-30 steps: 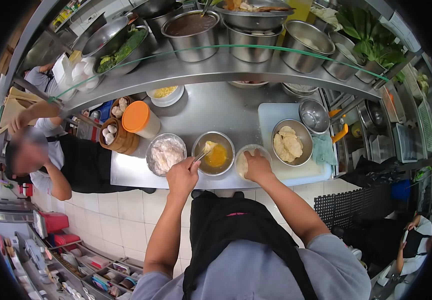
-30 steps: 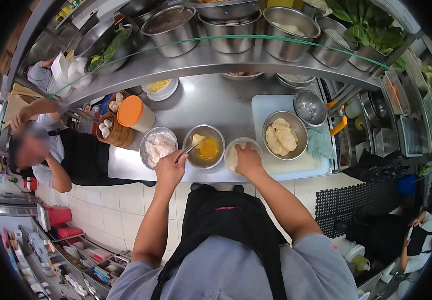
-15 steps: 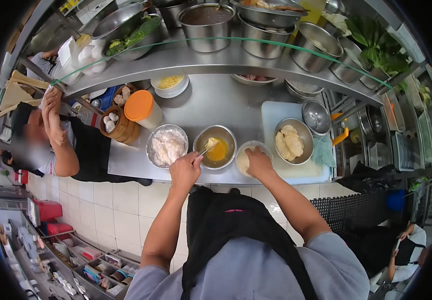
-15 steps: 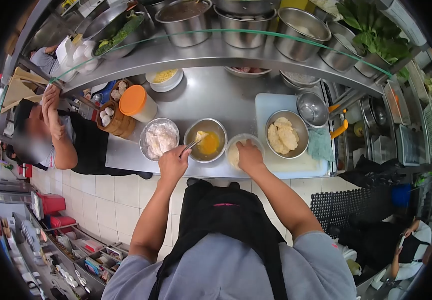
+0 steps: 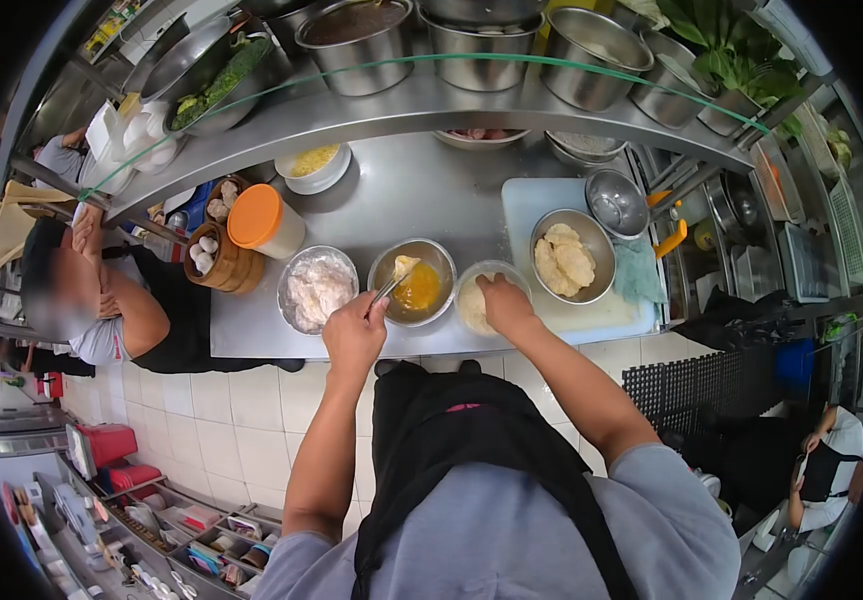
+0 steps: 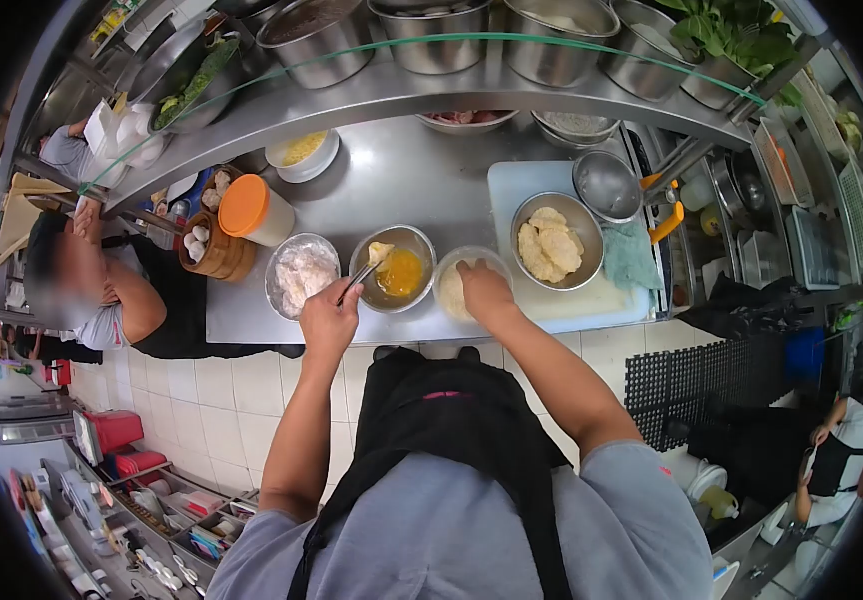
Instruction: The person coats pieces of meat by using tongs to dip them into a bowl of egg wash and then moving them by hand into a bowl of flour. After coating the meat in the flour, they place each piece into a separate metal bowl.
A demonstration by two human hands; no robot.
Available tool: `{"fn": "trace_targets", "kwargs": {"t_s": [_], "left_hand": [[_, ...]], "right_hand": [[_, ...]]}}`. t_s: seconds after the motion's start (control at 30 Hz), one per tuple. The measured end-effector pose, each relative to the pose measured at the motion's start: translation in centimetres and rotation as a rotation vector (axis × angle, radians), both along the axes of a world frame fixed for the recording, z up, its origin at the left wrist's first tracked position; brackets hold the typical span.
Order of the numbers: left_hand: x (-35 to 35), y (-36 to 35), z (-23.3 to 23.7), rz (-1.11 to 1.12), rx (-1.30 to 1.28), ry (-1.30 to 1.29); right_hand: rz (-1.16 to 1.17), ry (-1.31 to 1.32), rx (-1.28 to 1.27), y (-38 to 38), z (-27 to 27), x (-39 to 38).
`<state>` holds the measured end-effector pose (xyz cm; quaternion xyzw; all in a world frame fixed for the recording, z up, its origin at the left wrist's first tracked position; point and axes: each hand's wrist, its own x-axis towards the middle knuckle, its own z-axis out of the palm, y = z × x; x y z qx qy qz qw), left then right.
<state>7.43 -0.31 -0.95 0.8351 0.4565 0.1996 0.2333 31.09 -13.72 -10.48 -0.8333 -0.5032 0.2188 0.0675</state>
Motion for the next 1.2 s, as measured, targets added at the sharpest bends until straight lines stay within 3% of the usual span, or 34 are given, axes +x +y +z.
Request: {"fn": "trace_targets", "kwargs": {"t_s": [0.13,0.2,0.23,0.3,0.33,0.47,0.53,0.63,0.7,0.97,1.07,1.2], "left_hand": [[-0.3,1.3,-1.5,-0.03,0.007,0.135],[-0.3,1.2,-0.4,-0.022,-0.076,0.091],[0.0,0.8,0.8,-0.027,-0.084,0.093],[1.2,0.1,3.2,-0.074,-0.163,0.04],[1.9,-0.2,3.6,-0.102,-0.2,0.016],[5.7,-2.4,1.8,-0.282,-0.218,0.033],[7.9,-3.9,-0.7,-0.376,-0.206,0.274],[9.2,-4.7,-1.2,-0.393,-0.166,0.438],[9.1,-4.6,-0.1,-0.39,-0.152,0.431],[6.9,-2.3,1.6,-0.313,-0.054,0.311],[4.8,-1.4,3.0,-0.247,-0.131,0.204],[1.6,-0.5,2.1,-0.197,-0.209,-0.007]], "right_hand": [[-0.016,0.058,0.013,-0.9,2.2,1.3],[-0.066,0.093,0.361,-2.5,2.1,2.6],[-0.071,0.095,0.354,-3.1,3.4,2.8],[-0.29,0.405,0.434,-3.7,6.1,3.8],[-0.314,0.423,0.511,-4.0,6.2,4.1],[-0.367,0.428,0.48,-4.1,7.0,5.0],[-0.349,0.448,0.482,-3.8,5.8,5.1],[-0.276,0.369,0.367,-3.1,4.0,4.7],[-0.293,0.392,0.315,-2.8,3.6,3.8],[-0.173,0.065,0.199,0.5,-4.4,1.3],[-0.157,0.2,0.031,1.6,-4.3,2.3],[-0.072,0.239,0.042,1.0,-1.0,2.5]]}}
